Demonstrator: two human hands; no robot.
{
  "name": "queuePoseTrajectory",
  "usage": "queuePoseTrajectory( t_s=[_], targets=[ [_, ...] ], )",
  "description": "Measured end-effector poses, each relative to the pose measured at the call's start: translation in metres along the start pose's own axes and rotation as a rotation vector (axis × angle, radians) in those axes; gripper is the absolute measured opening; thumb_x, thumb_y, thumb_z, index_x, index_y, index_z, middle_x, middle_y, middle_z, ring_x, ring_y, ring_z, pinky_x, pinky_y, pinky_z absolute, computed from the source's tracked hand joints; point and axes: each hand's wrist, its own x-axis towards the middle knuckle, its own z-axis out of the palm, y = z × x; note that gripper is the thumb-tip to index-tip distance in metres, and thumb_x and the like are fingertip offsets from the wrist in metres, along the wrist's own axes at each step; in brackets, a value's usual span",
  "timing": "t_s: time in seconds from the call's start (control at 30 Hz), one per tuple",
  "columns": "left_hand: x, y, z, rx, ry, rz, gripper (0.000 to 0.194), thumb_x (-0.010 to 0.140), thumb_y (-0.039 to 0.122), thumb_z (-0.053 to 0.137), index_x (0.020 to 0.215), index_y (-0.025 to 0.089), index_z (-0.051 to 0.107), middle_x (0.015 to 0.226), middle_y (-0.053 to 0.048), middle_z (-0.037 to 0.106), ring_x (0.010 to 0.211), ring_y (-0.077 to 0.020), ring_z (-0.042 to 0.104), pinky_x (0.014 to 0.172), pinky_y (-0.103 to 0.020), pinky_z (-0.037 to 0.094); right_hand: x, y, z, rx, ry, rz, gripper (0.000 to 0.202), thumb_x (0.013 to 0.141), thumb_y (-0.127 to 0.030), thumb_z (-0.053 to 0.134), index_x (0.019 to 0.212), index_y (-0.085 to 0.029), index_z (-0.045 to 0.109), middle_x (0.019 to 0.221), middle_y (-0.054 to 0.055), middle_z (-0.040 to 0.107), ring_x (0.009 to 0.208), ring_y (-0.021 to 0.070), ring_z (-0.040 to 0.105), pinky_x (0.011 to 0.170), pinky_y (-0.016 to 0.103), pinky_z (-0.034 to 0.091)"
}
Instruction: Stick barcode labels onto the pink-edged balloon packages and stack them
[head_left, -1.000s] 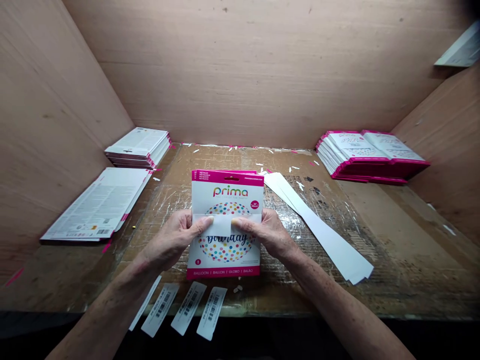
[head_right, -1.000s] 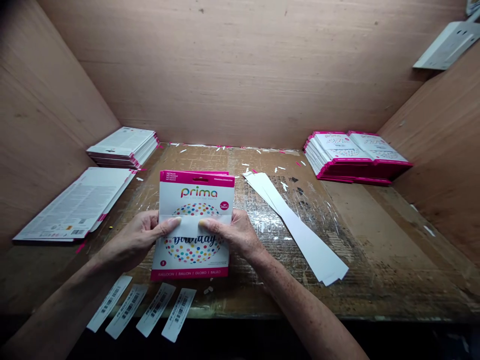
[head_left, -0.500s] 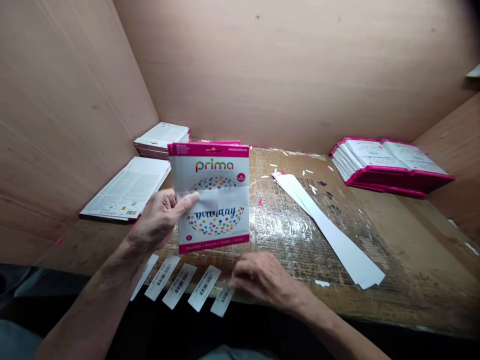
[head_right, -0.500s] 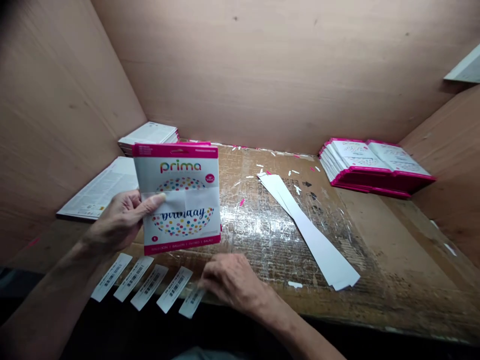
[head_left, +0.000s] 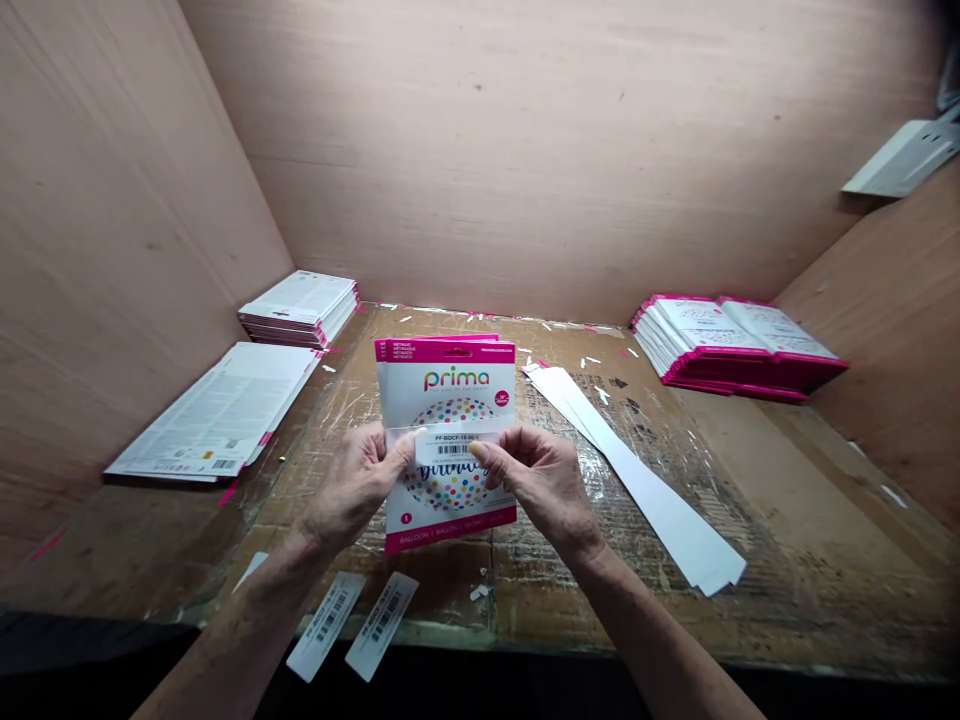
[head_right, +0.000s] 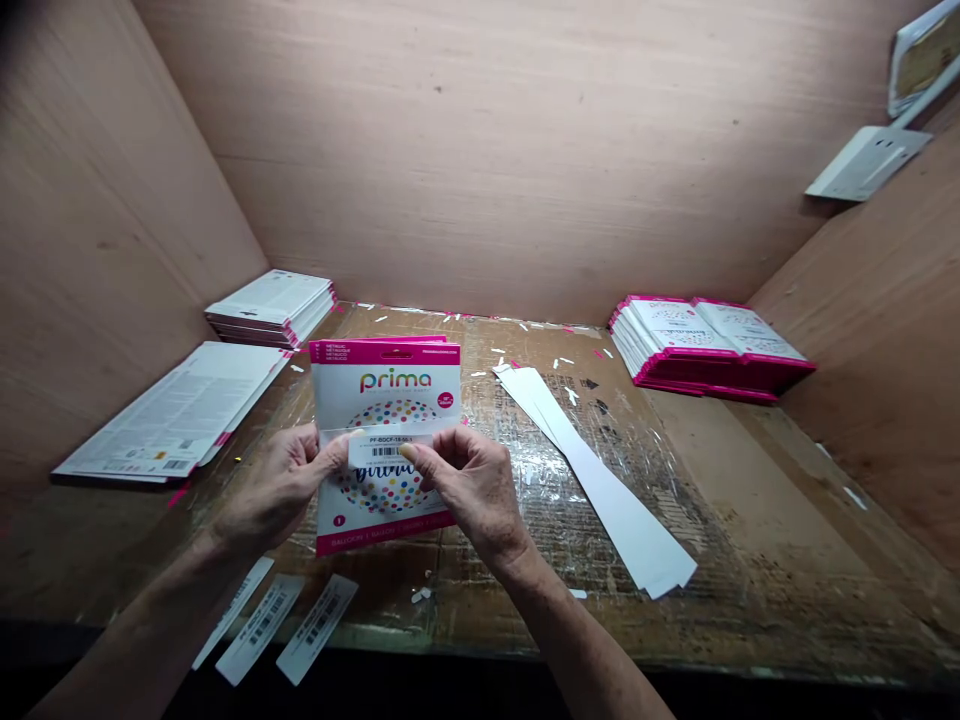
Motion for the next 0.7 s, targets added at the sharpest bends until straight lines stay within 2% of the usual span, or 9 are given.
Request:
queuePoseTrajectory(
  t_s=[0.17,0.37,0.47,0.57,0.63,0.7],
  targets=[
    [0.003,-0.004,-0.002,0.037,0.042,0.014,0.028,0.068,0.040,0.076,0.067,0.015,0.063,0.060,-0.001,0.065,0.055,-0.0190,0.061,0.053,-0.027,0.049,0.006,0.007,0.001,-0.043,0.039,0.000,0.035,0.070,-0.049,0.075,0.065,-0.018,0.060,0.057,0.000,0.062,0.050,0.0118,0.055,0.048,0.025,0.046],
    [0.006,-0.006,-0.003,0.013,0.014,0.003,0.023,0.071,0.035,0.074,0.074,0.015,0.063,0.063,-0.001,0.067,0.059,-0.0192,0.061,0.054,-0.026,0.048,0.014,0.019,0.002,-0.150,0.066,-0.051,0.036,0.073,-0.051,0.072,0.064,-0.018,0.059,0.061,0.002,0.064,0.053,0.0133,0.057,0.051,0.026,0.046],
    [0.006,-0.008,-0.003,0.072,0.020,-0.012,0.024,0.073,0.037,0.072,0.073,0.015,0.063,0.064,-0.001,0.067,0.059,-0.0194,0.062,0.053,-0.026,0.049,0.015,0.022,0.004,-0.269,0.117,-0.085,0.036,0.076,-0.052,0.069,0.065,-0.019,0.060,0.064,0.002,0.066,0.056,0.0147,0.059,0.053,0.027,0.047],
    [0.008,-0.011,-0.003,0.196,0.075,0.017,0.029,0.074,0.042,0.070,0.066,0.016,0.062,0.062,-0.002,0.066,0.057,-0.0185,0.061,0.047,-0.023,0.046,0.015,0.022,0.005,-0.511,0.173,-0.170,0.036,0.080,-0.053,0.064,0.066,-0.020,0.061,0.063,0.003,0.064,0.059,0.0161,0.060,0.058,0.028,0.047],
    [0.009,-0.014,-0.003,0.210,0.099,0.033,0.031,0.074,0.044,0.070,0.064,0.016,0.062,0.062,-0.003,0.067,0.057,-0.0194,0.062,0.047,-0.023,0.046,0.015,0.023,0.006,-0.637,0.280,-0.238,0.037,0.076,-0.057,0.067,0.078,-0.020,0.064,0.077,0.007,0.066,0.072,0.0216,0.063,0.067,0.033,0.050],
    [0.011,-0.014,-0.002,0.164,0.090,0.031,0.030,0.073,0.045,0.072,0.066,0.016,0.063,0.061,-0.003,0.068,0.058,-0.0204,0.064,0.049,-0.025,0.049,0.016,0.026,0.006,-0.582,0.369,-0.249,0.054,0.069,-0.059,0.072,0.103,-0.019,0.062,0.103,0.013,0.065,0.094,0.0281,0.063,0.078,0.039,0.051]
  ],
)
